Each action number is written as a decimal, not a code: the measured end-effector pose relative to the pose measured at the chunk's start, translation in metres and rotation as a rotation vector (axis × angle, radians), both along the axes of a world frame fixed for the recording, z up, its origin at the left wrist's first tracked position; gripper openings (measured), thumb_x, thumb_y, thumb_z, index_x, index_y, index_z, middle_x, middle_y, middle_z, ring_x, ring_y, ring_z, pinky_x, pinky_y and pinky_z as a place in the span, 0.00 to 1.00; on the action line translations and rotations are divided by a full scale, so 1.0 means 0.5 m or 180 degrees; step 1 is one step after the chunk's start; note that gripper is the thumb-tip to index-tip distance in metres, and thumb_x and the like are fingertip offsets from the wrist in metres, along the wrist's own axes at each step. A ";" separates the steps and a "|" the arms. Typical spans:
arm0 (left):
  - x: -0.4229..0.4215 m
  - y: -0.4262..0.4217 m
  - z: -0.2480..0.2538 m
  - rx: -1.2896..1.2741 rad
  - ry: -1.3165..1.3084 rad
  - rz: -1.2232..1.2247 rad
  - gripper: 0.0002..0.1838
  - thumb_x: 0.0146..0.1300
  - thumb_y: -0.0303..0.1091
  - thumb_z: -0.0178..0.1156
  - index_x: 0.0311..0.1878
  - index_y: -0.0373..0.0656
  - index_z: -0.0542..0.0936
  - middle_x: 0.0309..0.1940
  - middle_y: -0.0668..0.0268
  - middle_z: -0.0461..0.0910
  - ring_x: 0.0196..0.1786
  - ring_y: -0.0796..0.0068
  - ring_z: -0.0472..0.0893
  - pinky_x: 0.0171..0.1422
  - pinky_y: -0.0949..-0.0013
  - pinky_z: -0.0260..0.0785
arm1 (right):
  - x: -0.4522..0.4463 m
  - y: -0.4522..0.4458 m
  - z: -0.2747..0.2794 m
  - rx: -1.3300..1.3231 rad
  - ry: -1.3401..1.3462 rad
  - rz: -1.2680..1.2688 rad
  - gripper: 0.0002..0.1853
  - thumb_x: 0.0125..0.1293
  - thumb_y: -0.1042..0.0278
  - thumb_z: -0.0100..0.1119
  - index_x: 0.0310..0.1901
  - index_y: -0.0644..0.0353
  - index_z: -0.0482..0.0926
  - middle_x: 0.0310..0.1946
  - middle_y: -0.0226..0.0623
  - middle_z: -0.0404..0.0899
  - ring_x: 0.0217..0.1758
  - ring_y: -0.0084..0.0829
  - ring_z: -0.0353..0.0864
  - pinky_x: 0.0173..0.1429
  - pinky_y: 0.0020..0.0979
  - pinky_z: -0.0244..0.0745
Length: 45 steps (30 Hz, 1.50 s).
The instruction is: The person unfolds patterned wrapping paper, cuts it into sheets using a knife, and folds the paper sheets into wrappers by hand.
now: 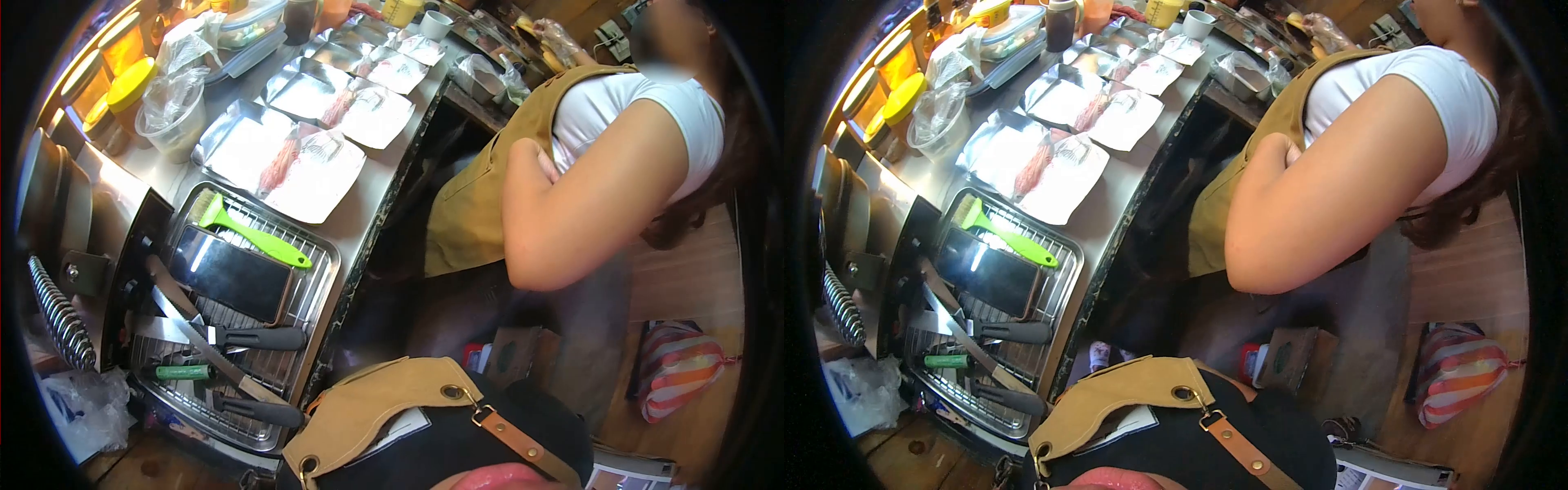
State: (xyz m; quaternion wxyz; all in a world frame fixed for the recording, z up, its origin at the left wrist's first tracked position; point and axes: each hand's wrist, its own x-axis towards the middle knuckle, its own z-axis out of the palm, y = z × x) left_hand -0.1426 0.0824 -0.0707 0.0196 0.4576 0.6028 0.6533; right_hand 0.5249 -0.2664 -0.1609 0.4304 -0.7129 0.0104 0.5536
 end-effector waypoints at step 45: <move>-0.007 -0.014 -0.003 0.0054 -0.0073 0.0117 0.10 0.65 0.34 0.50 0.31 0.38 0.73 0.23 0.70 0.71 0.24 0.82 0.67 0.27 0.77 0.59 | 0.155 0.443 0.191 -0.0462 -0.2943 0.2868 0.12 0.48 0.63 0.62 0.30 0.64 0.80 0.25 0.47 0.79 0.30 0.36 0.81 0.36 0.34 0.73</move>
